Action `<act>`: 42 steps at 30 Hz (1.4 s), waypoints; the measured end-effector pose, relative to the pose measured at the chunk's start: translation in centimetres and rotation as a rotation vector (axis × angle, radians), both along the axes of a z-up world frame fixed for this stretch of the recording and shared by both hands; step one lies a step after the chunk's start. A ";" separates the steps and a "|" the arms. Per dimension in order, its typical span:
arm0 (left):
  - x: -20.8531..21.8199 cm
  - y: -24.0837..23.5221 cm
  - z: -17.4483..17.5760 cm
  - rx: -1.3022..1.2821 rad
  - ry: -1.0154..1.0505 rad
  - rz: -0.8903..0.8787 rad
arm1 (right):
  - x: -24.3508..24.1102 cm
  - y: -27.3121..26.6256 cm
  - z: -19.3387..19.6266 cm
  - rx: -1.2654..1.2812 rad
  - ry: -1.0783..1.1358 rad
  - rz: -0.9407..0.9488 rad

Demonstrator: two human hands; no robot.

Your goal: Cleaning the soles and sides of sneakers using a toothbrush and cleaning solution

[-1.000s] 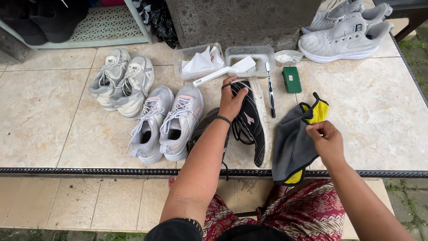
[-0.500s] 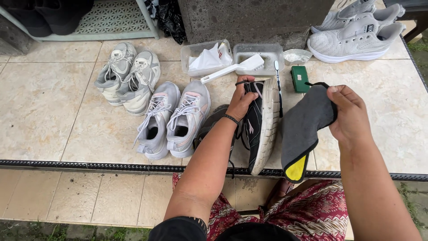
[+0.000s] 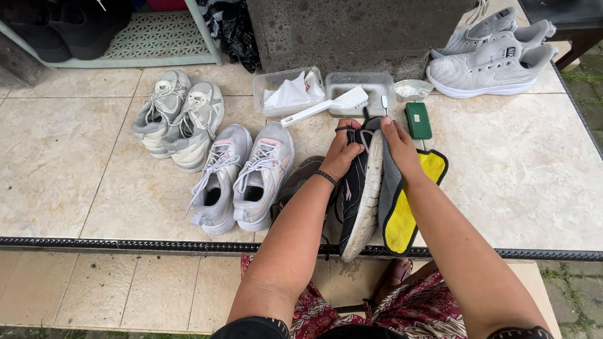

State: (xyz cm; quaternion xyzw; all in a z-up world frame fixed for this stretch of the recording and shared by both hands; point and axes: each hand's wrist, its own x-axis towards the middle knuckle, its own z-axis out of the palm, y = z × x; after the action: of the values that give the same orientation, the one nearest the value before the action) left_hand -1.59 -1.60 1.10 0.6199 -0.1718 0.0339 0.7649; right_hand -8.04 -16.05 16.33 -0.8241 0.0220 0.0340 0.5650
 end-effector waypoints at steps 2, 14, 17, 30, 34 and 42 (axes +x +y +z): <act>0.3 0.0 -0.5 0.026 0.006 0.006 | 0.4 0.7 -1.1 0.033 -0.014 -0.039; 0.1 0.1 -0.1 0.038 0.027 0.031 | -0.3 0.0 -1.4 0.106 0.122 -0.146; -0.1 -0.2 -0.8 0.032 0.038 0.024 | 4.4 -2.3 -9.0 0.098 0.053 -0.176; 1.0 0.0 -2.2 -0.017 0.007 0.056 | 0.4 -1.4 -5.2 0.165 0.059 -0.160; 0.9 0.3 -1.7 -0.064 -0.016 0.084 | 3.8 -5.1 -11.6 0.271 0.162 -0.099; 1.0 0.0 -1.6 -0.069 -0.110 0.140 | 3.9 -4.8 -11.3 0.636 0.219 -0.124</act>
State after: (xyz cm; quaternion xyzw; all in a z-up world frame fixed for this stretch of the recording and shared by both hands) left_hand -0.55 -1.56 -0.54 0.6008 -0.1686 0.1274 0.7710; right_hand -4.13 -20.88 5.04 -0.5952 0.1208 0.0930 0.7890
